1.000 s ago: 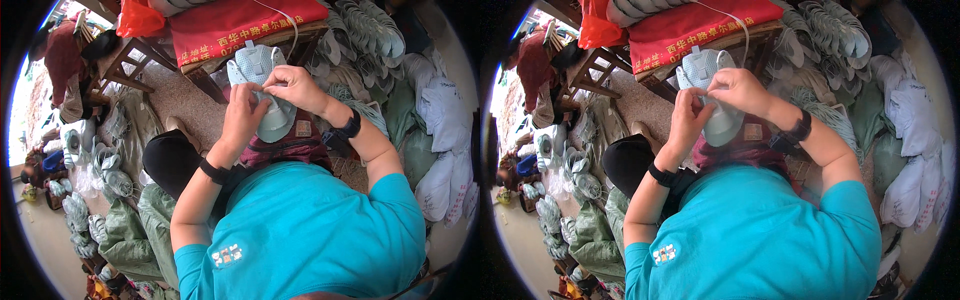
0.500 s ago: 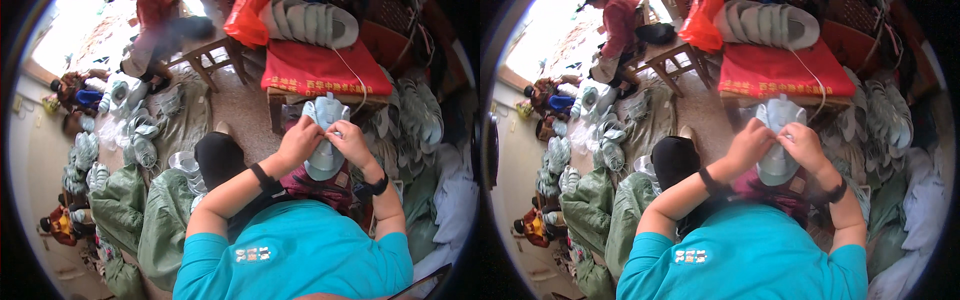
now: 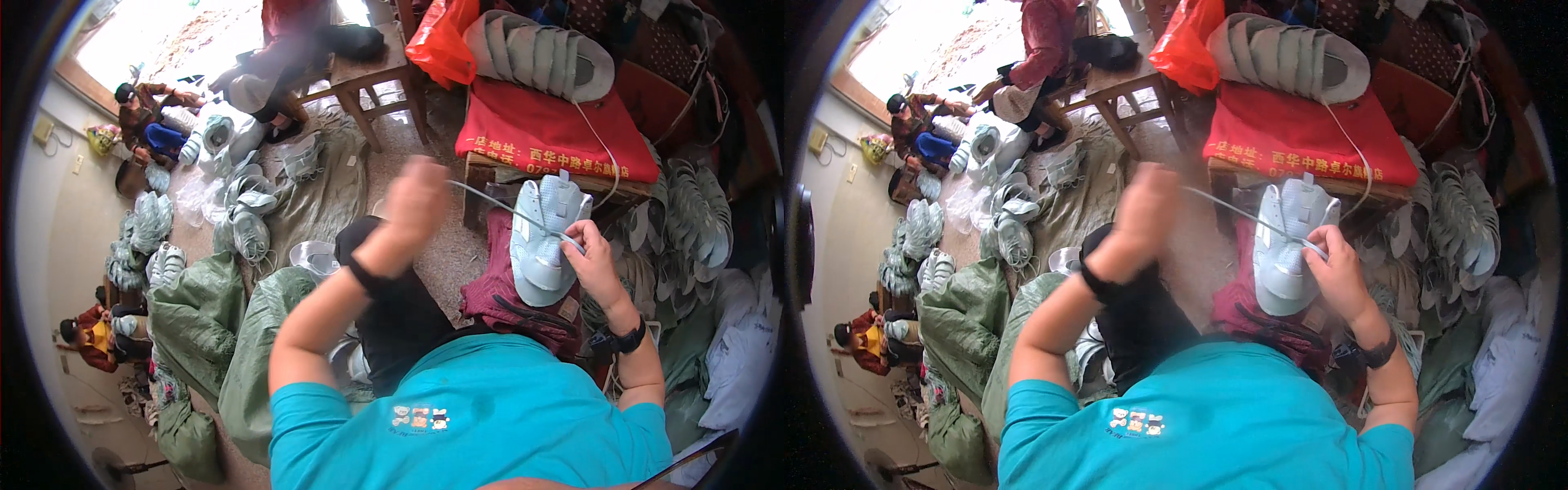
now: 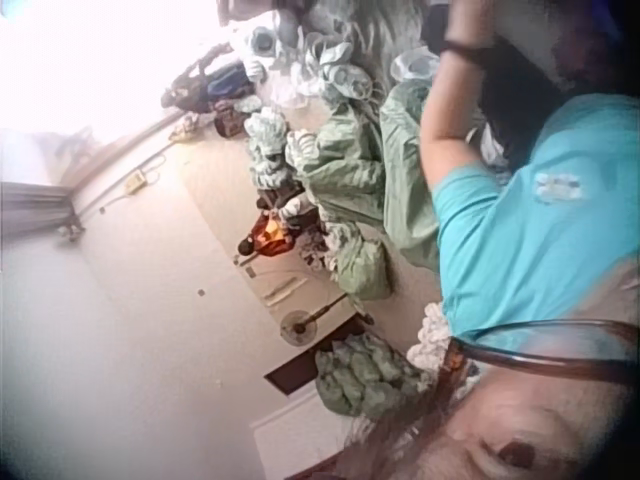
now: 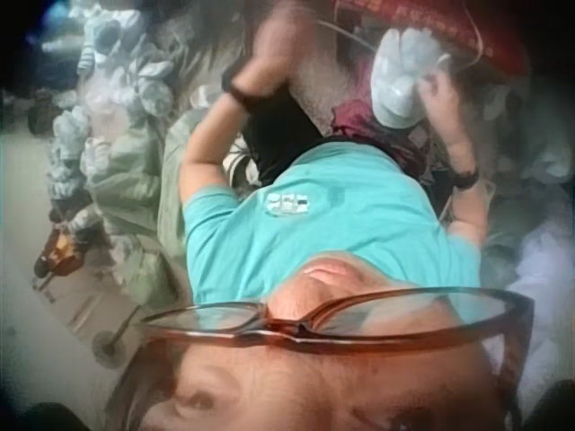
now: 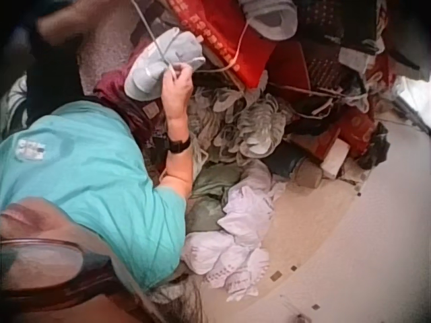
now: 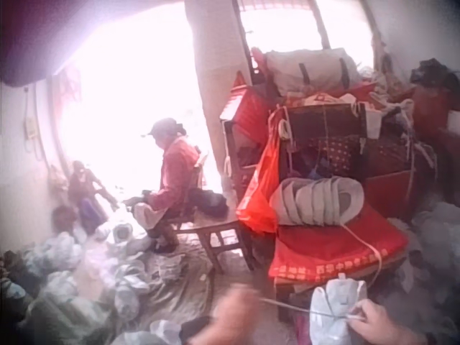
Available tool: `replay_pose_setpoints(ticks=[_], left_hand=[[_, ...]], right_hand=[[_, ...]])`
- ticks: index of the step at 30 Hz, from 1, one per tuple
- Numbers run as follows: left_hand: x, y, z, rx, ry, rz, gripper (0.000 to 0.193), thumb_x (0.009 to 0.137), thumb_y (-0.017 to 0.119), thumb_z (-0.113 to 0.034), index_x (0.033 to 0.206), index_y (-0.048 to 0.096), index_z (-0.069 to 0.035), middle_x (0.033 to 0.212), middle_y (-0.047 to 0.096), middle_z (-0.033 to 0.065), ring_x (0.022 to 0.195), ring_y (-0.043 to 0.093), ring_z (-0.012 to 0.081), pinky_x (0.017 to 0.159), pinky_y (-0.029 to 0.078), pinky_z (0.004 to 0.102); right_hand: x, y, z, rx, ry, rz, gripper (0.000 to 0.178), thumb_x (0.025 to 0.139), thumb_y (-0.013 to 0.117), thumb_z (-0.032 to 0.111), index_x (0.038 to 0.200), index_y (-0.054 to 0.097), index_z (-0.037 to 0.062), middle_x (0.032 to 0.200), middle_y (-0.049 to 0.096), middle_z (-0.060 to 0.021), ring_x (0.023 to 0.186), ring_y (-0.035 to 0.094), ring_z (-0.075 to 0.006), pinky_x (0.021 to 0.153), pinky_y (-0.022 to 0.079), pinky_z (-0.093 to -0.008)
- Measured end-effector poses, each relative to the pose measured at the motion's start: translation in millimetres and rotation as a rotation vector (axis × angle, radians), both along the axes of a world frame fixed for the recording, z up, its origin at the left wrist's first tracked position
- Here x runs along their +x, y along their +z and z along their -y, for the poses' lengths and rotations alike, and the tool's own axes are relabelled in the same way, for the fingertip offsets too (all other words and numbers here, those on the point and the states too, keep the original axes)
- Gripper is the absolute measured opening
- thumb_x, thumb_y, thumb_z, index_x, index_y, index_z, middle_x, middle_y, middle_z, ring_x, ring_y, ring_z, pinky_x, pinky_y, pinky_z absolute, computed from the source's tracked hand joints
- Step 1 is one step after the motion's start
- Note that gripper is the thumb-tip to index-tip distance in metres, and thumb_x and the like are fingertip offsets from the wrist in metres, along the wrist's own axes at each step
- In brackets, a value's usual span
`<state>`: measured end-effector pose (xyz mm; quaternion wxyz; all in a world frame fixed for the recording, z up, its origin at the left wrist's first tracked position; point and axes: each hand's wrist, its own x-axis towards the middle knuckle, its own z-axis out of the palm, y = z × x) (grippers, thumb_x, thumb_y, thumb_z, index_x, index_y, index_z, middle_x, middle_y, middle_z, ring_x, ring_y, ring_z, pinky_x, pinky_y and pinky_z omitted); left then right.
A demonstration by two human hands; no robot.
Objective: The person sits on the floor in a cluttered room and threads shoelaces through the eyelets of a light-colored sneaker. They pull the laces tight and adjust the fit, repeating the process on multiple shoes.
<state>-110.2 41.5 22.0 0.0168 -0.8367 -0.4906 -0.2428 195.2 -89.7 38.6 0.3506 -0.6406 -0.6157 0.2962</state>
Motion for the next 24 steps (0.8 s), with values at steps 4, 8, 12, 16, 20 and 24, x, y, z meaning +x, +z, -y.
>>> replay_pose_setpoints(ticks=[4,8,12,16,20,24], left_hand=[[-147,-12,-61,-0.007,0.404,-1.271,0.032,0.085,0.051,-0.012,0.11,0.063,0.003,0.118,0.056,0.0228,0.113,0.051,0.0362,0.099,0.039,0.0458],[-353,-76,-53,-0.065,0.665,-0.582,0.028,0.08,0.056,-0.011,0.102,0.06,0.005,0.1,0.063,0.0236,0.097,0.06,0.036,0.086,0.047,0.0438],[-506,-98,-35,-0.479,0.918,0.246,0.028,0.087,0.052,-0.014,0.103,0.059,0.008,0.103,0.065,0.024,0.089,0.066,0.0417,0.075,0.054,0.051],[-369,-100,-77,-0.627,0.577,1.817,0.042,0.099,0.034,-0.009,0.134,0.033,0.014,0.138,0.046,0.0258,0.13,0.046,0.0395,0.108,0.041,0.0476],[-268,-60,-115,-1.03,-0.319,2.324,0.035,0.1,0.032,-0.005,0.13,0.042,0.01,0.135,0.051,0.0217,0.132,0.043,0.033,0.112,0.038,0.0427],[-212,-49,-129,-1.231,-0.4,2.155,0.029,0.102,0.036,-0.011,0.122,0.052,0.005,0.114,0.063,0.0146,0.095,0.06,0.0226,0.087,0.05,0.0348]], right_hand=[[13,1,12,-0.058,0.004,0.046,0.017,0.088,0.062,0.012,0.1,0.055,0.0007,0.086,0.063,-0.0148,0.08,0.063,-0.0305,0.071,0.048,-0.0378],[34,2,20,-0.068,0.138,0.205,0.017,0.088,0.059,0.015,0.098,0.056,0.0015,0.089,0.059,-0.0217,0.087,0.057,-0.0417,0.076,0.047,-0.0446],[68,-17,28,0.085,0.283,0.58,0.014,0.081,0.06,0.013,0.09,0.061,0.0024,0.091,0.061,-0.0196,0.09,0.058,-0.0414,0.078,0.046,-0.0495],[110,-41,41,-0.35,-0.01,0.674,0.018,0.085,0.054,0.009,0.098,0.066,0.0045,0.092,0.07,-0.0129,0.084,0.066,-0.0388,0.071,0.052,-0.0426],[142,-82,44,-0.41,-0.432,-0.661,0.027,0.094,0.045,0.007,0.117,0.056,-0.0027,0.112,0.067,-0.0183,0.097,0.067,-0.0311,0.082,0.056,-0.0394],[198,-111,53,-0.016,-0.692,-1.453,0.025,0.093,0.041,-0.002,0.114,0.053,-0.0111,0.115,0.062,-0.0228,0.1,0.065,-0.0299,0.09,0.056,-0.0409]])
